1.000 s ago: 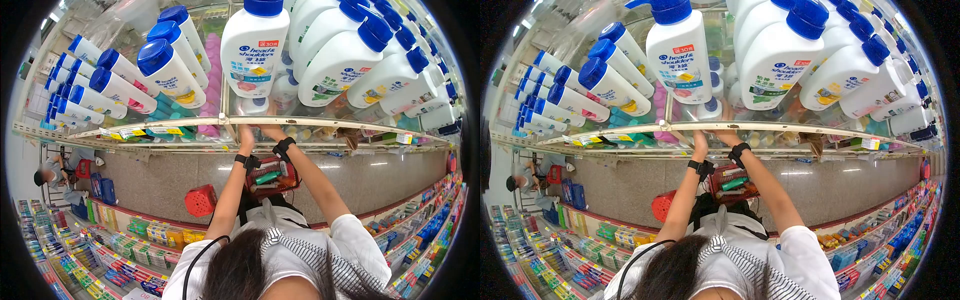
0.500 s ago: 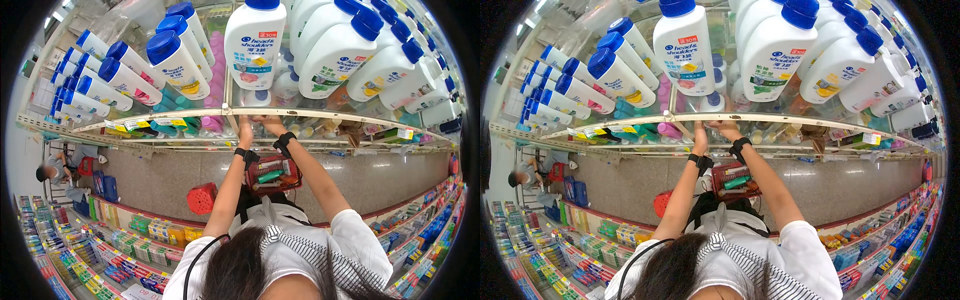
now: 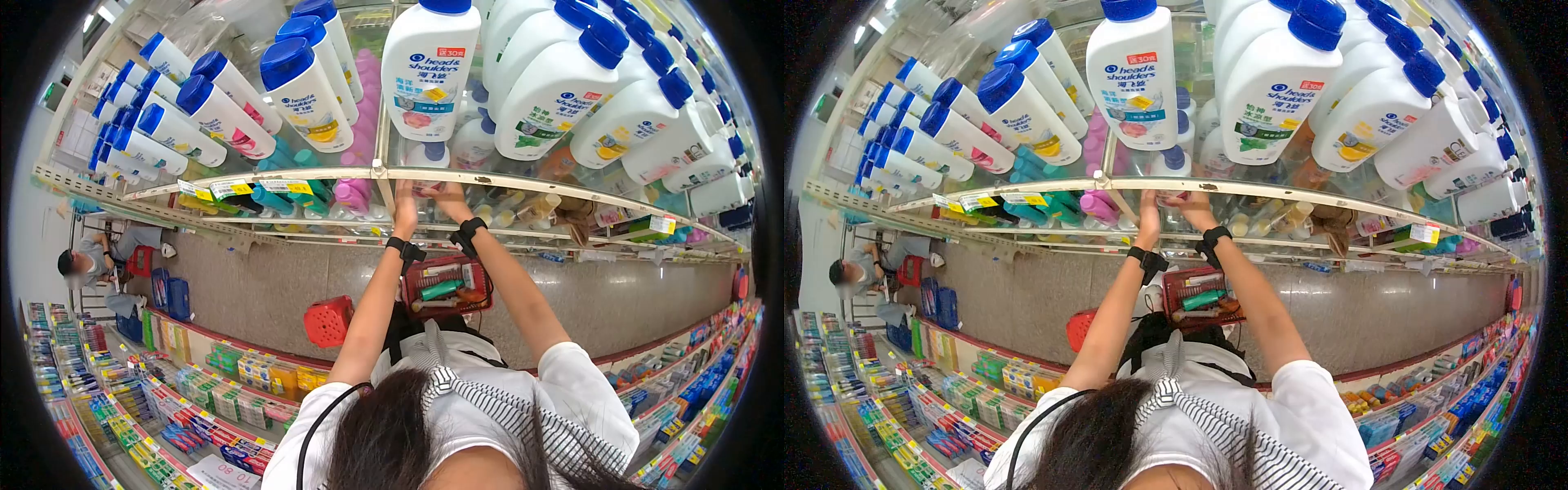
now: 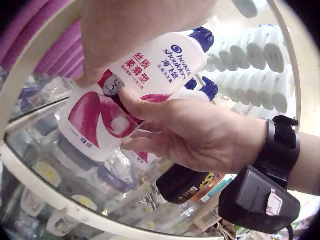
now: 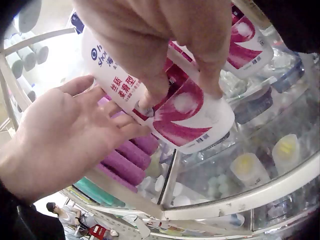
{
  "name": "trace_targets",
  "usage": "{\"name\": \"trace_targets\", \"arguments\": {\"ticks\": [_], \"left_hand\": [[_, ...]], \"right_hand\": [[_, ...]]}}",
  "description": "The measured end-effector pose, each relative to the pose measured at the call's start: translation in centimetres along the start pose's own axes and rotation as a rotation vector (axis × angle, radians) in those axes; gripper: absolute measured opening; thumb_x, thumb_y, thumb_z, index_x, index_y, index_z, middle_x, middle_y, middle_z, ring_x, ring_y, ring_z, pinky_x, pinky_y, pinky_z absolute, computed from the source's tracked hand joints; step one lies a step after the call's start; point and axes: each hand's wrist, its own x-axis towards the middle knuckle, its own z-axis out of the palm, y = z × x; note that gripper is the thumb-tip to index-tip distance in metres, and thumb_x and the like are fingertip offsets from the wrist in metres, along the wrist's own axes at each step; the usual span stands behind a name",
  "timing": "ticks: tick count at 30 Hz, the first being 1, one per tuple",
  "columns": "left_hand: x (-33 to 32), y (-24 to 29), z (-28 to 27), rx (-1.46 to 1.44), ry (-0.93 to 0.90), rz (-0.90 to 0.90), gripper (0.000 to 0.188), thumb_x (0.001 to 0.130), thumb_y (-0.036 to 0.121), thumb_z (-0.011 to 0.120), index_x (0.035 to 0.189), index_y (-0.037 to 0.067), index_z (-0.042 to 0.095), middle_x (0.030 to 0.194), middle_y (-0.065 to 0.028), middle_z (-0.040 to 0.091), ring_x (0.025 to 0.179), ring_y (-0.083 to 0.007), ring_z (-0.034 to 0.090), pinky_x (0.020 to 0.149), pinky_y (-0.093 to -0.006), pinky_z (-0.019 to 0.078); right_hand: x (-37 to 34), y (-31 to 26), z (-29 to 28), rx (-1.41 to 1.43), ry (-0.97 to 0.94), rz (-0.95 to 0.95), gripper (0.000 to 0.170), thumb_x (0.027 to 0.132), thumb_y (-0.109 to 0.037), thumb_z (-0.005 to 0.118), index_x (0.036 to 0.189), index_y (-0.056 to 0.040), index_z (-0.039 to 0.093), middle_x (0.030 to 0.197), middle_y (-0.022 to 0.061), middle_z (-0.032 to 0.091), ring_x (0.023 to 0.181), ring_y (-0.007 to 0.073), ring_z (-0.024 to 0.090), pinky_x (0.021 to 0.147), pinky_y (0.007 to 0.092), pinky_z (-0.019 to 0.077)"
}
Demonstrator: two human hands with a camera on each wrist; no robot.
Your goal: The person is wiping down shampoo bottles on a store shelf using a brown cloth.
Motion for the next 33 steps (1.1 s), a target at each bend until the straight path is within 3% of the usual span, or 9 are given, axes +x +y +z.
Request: {"name": "trace_targets", "arguments": {"ticks": [2,5,9,11,14,20,23,27,33], "left_hand": [[-0.4,0.9,0.6,0.044,0.01,0.004,0.047,0.093,0.032,0.035,0.128,0.001,0.035,0.125,-0.0076,0.043,0.115,-0.0169,0.039,0.098,-0.0298,0.0269],[-1.2,2.2,1.6,0.022,0.031,-0.027,0.052,0.092,0.037,0.034,0.132,0.003,0.029,0.131,-0.0072,0.035,0.12,-0.0172,0.033,0.101,-0.0307,0.0213],[-2.3,3.2,2.7,-0.058,0.07,-0.114,0.06,0.092,0.043,0.033,0.137,0.006,0.019,0.138,-0.0066,0.026,0.126,-0.0177,0.024,0.104,-0.0317,0.0137],[-2.6,3.3,2.9,-0.075,0.078,-0.133,0.064,0.091,0.047,0.032,0.139,0.008,0.015,0.142,-0.0063,0.021,0.13,-0.018,0.019,0.106,-0.0323,0.0099],[-2.7,0.4,1.2,-0.052,0.084,-0.188,0.064,0.093,0.042,0.029,0.14,0.006,0.004,0.146,-0.0089,0.007,0.134,-0.0189,0.007,0.107,-0.0313,0.0069],[-2.6,-1.9,0.3,-0.031,0.077,-0.217,0.065,0.092,0.045,0.03,0.141,0.012,0.004,0.147,-0.0059,0.007,0.134,-0.0183,0.008,0.106,-0.0366,0.0071],[-2.4,-2.4,-0.2,-0.026,0.056,-0.231,0.064,0.092,0.045,0.03,0.141,0.014,0.005,0.147,-0.0037,0.007,0.133,-0.0178,0.009,0.106,-0.0353,0.0078],[-2.7,-1.2,-0.1,-0.039,-0.025,-0.227,0.065,0.092,0.044,0.031,0.141,0.015,0.0,0.147,-0.0025,0.006,0.133,-0.0176,0.009,0.106,-0.0334,0.0082],[-4.7,-2.1,-0.2,-0.026,-0.09,-0.222,0.061,0.094,0.036,0.028,0.14,0.013,-0.003,0.147,-0.0015,-0.004,0.135,-0.0167,0.0,0.107,-0.0329,0.0043]], "right_hand": [[-0.1,0.2,-0.4,-0.089,-0.072,0.122,0.062,0.068,-0.009,0.072,0.119,0.0026,0.038,0.108,0.0155,0.054,0.095,0.0232,0.052,0.082,0.033,0.0425],[-0.5,2.7,0.2,0.137,-0.019,0.057,0.064,0.067,-0.009,0.073,0.119,0.003,0.038,0.108,0.0174,0.054,0.096,0.0262,0.053,0.082,0.0339,0.0428],[-1.2,6.4,0.8,0.103,0.017,0.09,0.065,0.066,-0.009,0.073,0.119,0.0033,0.037,0.108,0.0199,0.052,0.099,0.0307,0.052,0.083,0.0355,0.0421],[-2.1,7.3,1.0,-0.15,0.063,0.148,0.063,0.067,-0.008,0.071,0.119,0.0028,0.037,0.109,0.0218,0.052,0.102,0.0344,0.051,0.084,0.0364,0.0417],[-3.0,6.4,0.9,-0.168,0.015,0.281,0.064,0.07,-0.011,0.071,0.123,-0.0014,0.035,0.115,0.019,0.051,0.099,0.0285,0.054,0.074,0.0366,0.0452],[-3.8,6.0,1.1,-0.244,0.09,0.139,0.05,0.072,-0.016,0.069,0.115,-0.0028,0.046,0.102,0.018,0.059,0.085,0.0345,0.058,0.07,0.0363,0.0447],[-3.4,6.2,1.3,-0.181,0.069,0.256,0.043,0.077,-0.02,0.064,0.112,-0.0021,0.047,0.104,0.0217,0.056,0.098,0.0391,0.051,0.08,0.0406,0.0421],[-3.5,6.4,1.4,-0.129,0.079,0.253,0.042,0.08,-0.023,0.061,0.114,-0.0023,0.047,0.103,0.0235,0.056,0.097,0.0408,0.051,0.079,0.0406,0.0421],[-5.0,5.6,1.7,-0.148,0.087,0.261,0.058,0.082,-0.022,0.059,0.131,-0.0061,0.034,0.111,0.0252,0.052,0.102,0.0405,0.049,0.083,0.0385,0.041]]}}
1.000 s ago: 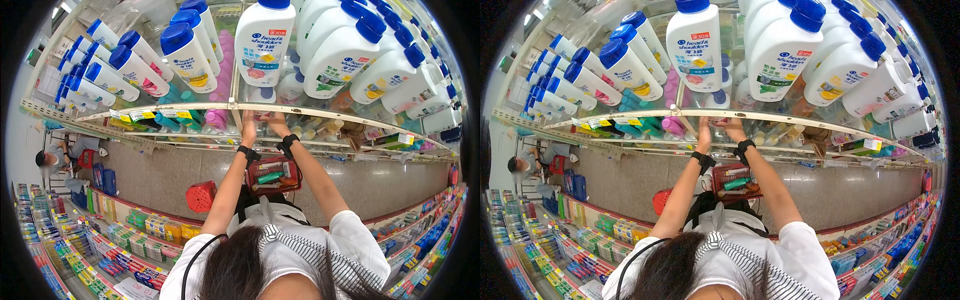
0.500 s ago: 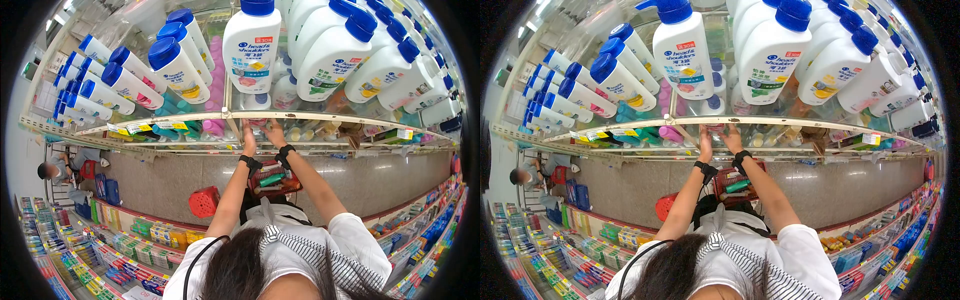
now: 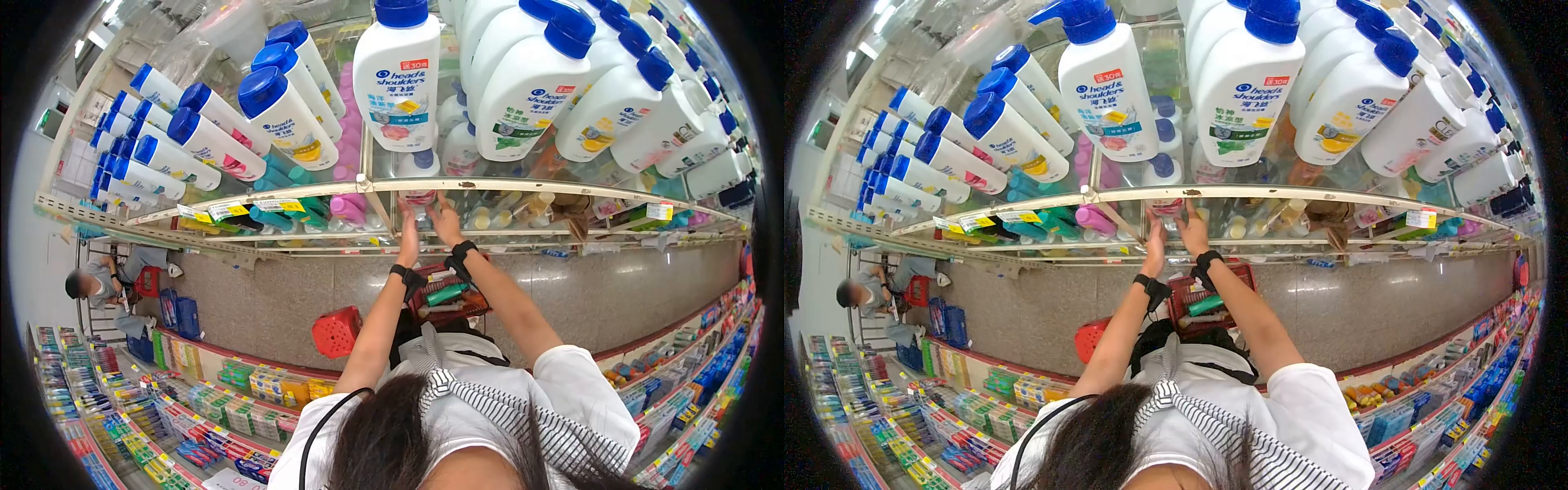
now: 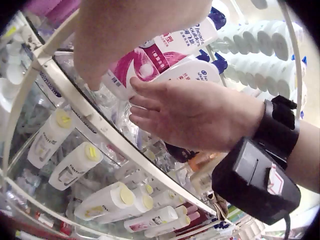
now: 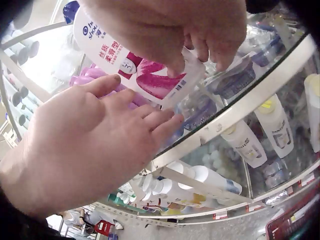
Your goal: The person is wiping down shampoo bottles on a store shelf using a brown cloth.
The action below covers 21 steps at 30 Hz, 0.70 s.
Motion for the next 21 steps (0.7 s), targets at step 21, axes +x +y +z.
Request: {"name": "trace_targets", "arguments": {"ticks": [21], "left_hand": [[-0.8,-0.6,0.0,-0.022,-0.048,-0.129,0.064,0.093,0.039,0.03,0.14,0.01,-0.001,0.146,-0.0099,0.0,0.135,-0.0221,0.004,0.108,-0.0339,0.006]], "right_hand": [[-1.5,0.7,-1.3,-0.011,-0.191,-0.002,0.063,0.081,-0.011,0.056,0.136,-0.0063,0.025,0.132,0.0196,0.038,0.123,0.0315,0.036,0.097,0.0309,0.0311]]}}
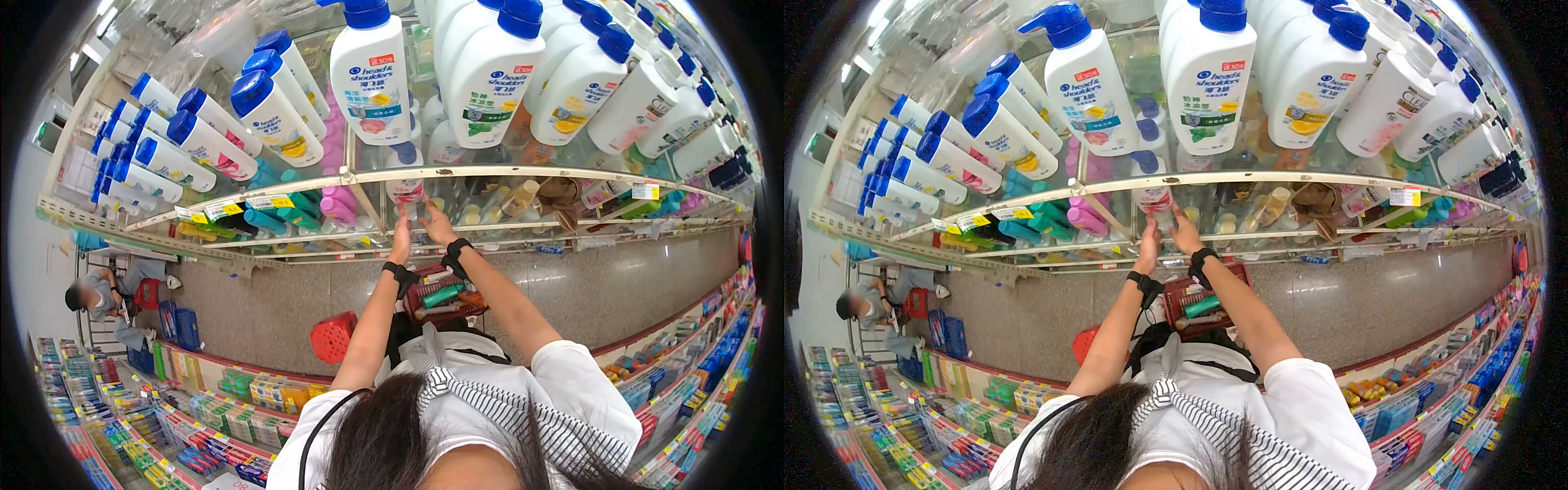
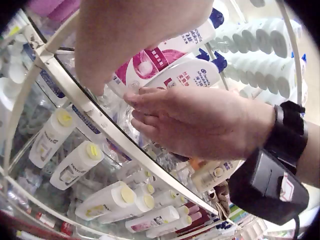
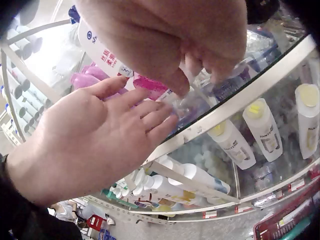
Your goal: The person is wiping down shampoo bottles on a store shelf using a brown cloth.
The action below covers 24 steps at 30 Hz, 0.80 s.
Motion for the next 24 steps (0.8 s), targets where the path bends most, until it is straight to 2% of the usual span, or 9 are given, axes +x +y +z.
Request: {"name": "trace_targets", "arguments": {"ticks": [3,5,6,9,12,17,21,23,24], "left_hand": [[0.1,0.1,-0.5,-0.002,-0.009,-0.011,0.064,0.093,0.039,0.03,0.14,0.009,0.0,0.146,-0.0106,0.0,0.135,-0.0226,0.004,0.109,-0.034,0.0065],[0.2,0.2,-0.7,-0.016,-0.007,-0.024,0.064,0.092,0.039,0.031,0.14,0.007,0.001,0.146,-0.0108,0.001,0.135,-0.0231,0.005,0.109,-0.0348,0.008],[0.3,0.3,-0.7,-0.036,0.002,-0.035,0.065,0.092,0.039,0.032,0.14,0.006,0.001,0.146,-0.0109,0.002,0.135,-0.0236,0.007,0.109,-0.0356,0.0095],[0.9,-0.2,-1.6,-0.048,0.002,-0.082,0.064,0.092,0.038,0.033,0.14,0.006,0.003,0.146,-0.0096,0.004,0.134,-0.0241,0.009,0.108,-0.0381,0.0116],[0.4,0.4,-0.7,-0.029,0.024,-0.034,0.063,0.092,0.038,0.034,0.14,0.01,0.005,0.146,-0.008,0.006,0.134,-0.0244,0.012,0.107,-0.0413,0.014],[-1.9,1.1,0.8,0.067,0.1,-0.031,0.066,0.091,0.04,0.037,0.141,0.012,0.004,0.146,-0.0089,0.006,0.133,-0.0266,0.015,0.104,-0.0442,0.0212],[-8.2,1.0,2.2,0.117,0.037,-0.134,0.062,0.09,0.038,0.037,0.14,0.008,0.014,0.137,-0.0139,0.033,0.119,-0.0298,0.042,0.097,-0.041,0.0327],[-12.6,1.6,3.8,0.194,0.041,-0.192,0.061,0.088,0.037,0.038,0.139,0.008,0.019,0.126,-0.015,0.047,0.112,-0.0278,0.048,0.095,-0.0378,0.0354],[-13.9,1.1,3.9,0.173,0.068,-0.168,0.061,0.088,0.037,0.038,0.139,0.008,0.019,0.126,-0.015,0.047,0.112,-0.0278,0.048,0.095,-0.0378,0.0354]], "right_hand": [[-1.3,0.9,-0.9,-0.177,-0.047,-0.075,0.048,0.081,-0.006,0.053,0.127,-0.0036,0.041,0.123,0.0197,0.048,0.114,0.0295,0.047,0.092,0.0306,0.037],[-3.6,-0.1,-3.2,0.129,-0.122,-0.003,0.025,0.081,-0.002,0.049,0.105,0.0017,0.057,0.101,0.0164,0.061,0.091,0.0228,0.06,0.08,0.0287,0.0455],[-5.0,-0.3,-4.6,0.131,-0.112,0.001,0.025,0.081,-0.002,0.049,0.105,0.0017,0.057,0.101,0.0164,0.061,0.091,0.0228,0.06,0.08,0.0287,0.0455],[-10.2,0.8,-8.7,0.495,0.055,0.085,0.014,0.086,-0.004,0.045,0.079,0.0004,0.057,0.073,0.003,0.057,0.068,0.0095,0.055,0.063,0.023,0.0462],[-14.6,3.6,-13.3,0.377,0.344,0.184,0.012,0.085,-0.004,0.047,0.08,0.0007,0.057,0.077,0.0056,0.06,0.068,0.0127,0.057,0.061,0.0246,0.0461],[-16.0,6.6,-22.7,-0.145,0.738,0.014,0.016,0.079,0.0,0.05,0.093,-0.0019,0.057,0.094,0.0109,0.057,0.084,0.0217,0.058,0.068,0.0301,0.0452],[-12.7,5.4,-27.9,-0.161,0.708,-0.05,0.036,0.077,-0.001,0.053,0.112,-0.0038,0.049,0.112,0.0132,0.051,0.102,0.0272,0.049,0.082,0.0352,0.0416],[-9.8,7.0,-29.2,-0.437,0.678,-0.15,0.056,0.074,-0.004,0.057,0.126,-0.0048,0.036,0.125,0.0148,0.041,0.115,0.0317,0.038,0.095,0.0405,0.0321],[-8.6,7.6,-29.7,-0.398,0.603,-0.111,0.07,0.073,-0.009,0.062,0.133,-0.0057,0.026,0.133,0.0147,0.032,0.122,0.035,0.027,0.103,0.0436,0.0202]]}}
